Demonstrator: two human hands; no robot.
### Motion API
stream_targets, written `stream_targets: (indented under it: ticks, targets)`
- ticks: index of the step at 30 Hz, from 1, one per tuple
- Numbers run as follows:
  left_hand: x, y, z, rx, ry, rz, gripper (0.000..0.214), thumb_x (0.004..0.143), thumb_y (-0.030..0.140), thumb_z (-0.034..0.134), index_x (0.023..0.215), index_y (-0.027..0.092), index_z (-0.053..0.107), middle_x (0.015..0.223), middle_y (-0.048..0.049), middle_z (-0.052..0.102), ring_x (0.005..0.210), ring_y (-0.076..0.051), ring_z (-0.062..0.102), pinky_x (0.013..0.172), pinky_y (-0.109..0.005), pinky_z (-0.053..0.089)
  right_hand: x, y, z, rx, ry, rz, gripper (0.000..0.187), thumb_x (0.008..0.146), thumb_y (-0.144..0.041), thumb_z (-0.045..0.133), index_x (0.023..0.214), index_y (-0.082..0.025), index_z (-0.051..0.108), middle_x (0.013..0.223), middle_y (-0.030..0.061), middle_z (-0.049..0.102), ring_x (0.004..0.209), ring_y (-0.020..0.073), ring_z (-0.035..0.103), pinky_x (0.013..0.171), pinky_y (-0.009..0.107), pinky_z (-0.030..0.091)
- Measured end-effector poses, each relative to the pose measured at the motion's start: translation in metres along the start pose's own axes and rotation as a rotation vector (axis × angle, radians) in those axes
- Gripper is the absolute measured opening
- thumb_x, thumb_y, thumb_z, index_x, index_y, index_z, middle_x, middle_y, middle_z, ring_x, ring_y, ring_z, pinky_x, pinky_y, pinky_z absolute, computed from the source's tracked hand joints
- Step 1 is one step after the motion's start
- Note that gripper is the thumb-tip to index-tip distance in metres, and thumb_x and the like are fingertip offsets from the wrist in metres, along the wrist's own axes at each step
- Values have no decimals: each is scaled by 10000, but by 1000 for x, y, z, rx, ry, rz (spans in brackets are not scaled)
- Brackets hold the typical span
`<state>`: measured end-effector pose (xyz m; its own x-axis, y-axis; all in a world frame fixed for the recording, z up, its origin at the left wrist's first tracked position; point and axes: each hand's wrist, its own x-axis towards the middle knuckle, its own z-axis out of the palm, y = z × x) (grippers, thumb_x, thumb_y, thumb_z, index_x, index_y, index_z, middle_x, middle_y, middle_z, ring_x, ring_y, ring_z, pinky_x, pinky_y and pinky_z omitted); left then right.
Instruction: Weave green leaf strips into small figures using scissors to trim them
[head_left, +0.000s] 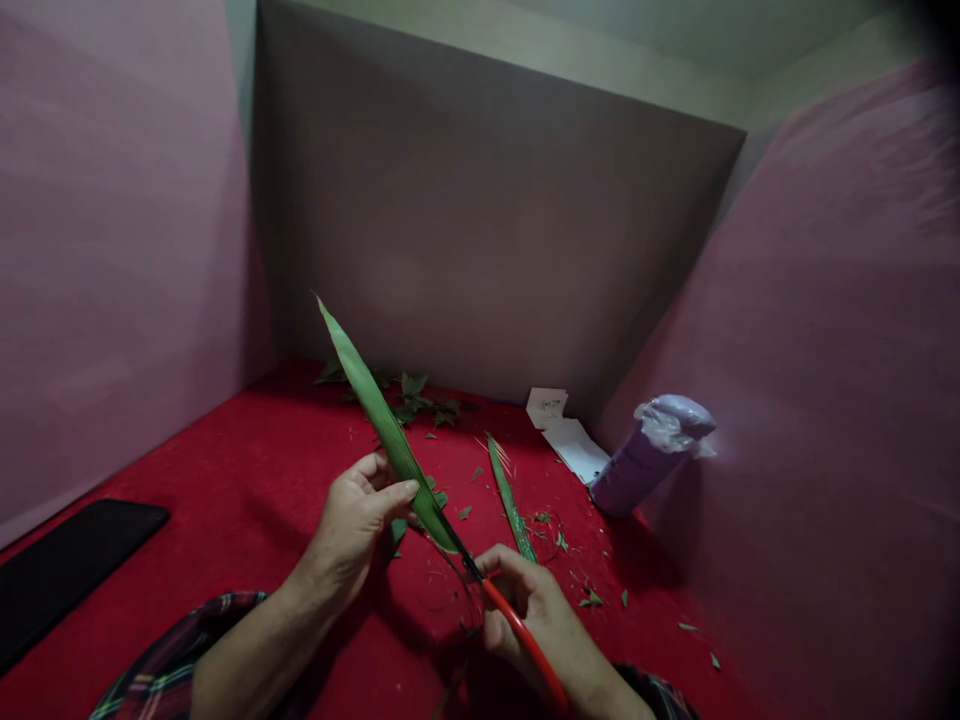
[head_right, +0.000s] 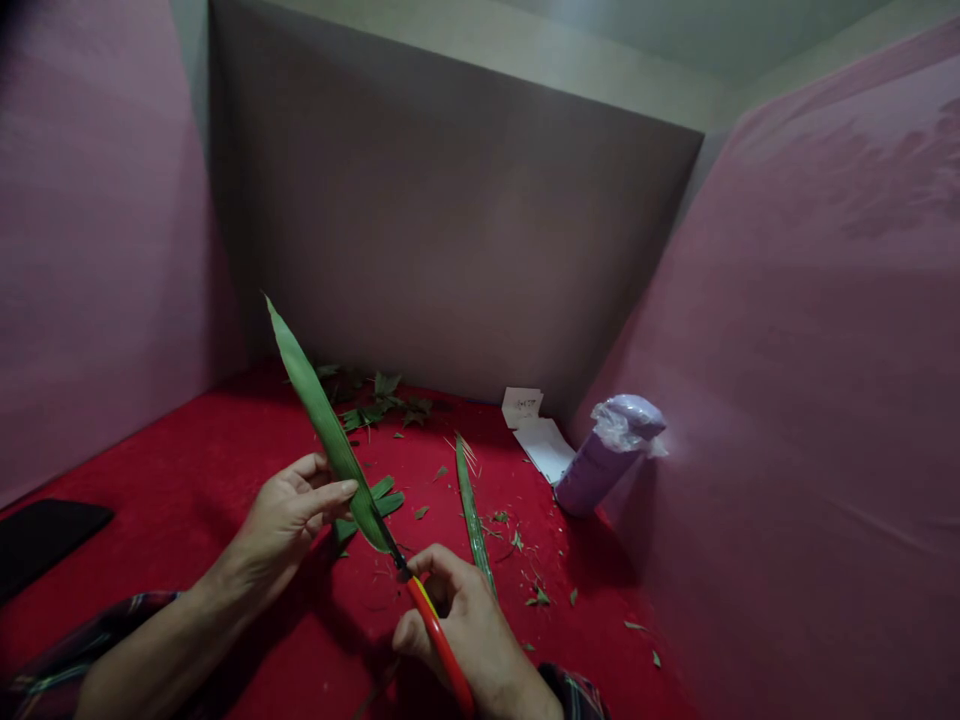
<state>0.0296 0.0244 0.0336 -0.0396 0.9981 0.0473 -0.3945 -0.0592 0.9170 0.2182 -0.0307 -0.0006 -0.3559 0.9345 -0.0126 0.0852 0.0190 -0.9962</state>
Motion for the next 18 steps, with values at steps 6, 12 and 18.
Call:
stream_targets:
  ticks: [6,12,18]
  targets:
    - [-2,0,2,-8,-6,-3,200,608,143,696,775,133,587,678,-15,656,562,-137,608,501,-233,491,1,-4,0,-4,11,-1,606,545,-665,657,828,-151,511,492,-102,341,471,54,210,421,189,163]
    - [-2,2,3,-21,20,-30,213,581,143,710,752,135,584,653,-13,653,546,-131,601,492,-221,480,5,9,3,251,-10,93,603,485,-603,732,817,-183,455,446,-90,503,326,17,274,349,154,192]
    - [-1,1,4,-16,13,-38,208,584,146,706,751,132,583,659,-15,648,550,-129,594,491,-220,478,5,14,6,253,44,81,561,520,-571,739,811,-175,469,454,-82,523,334,17,292,351,145,218]
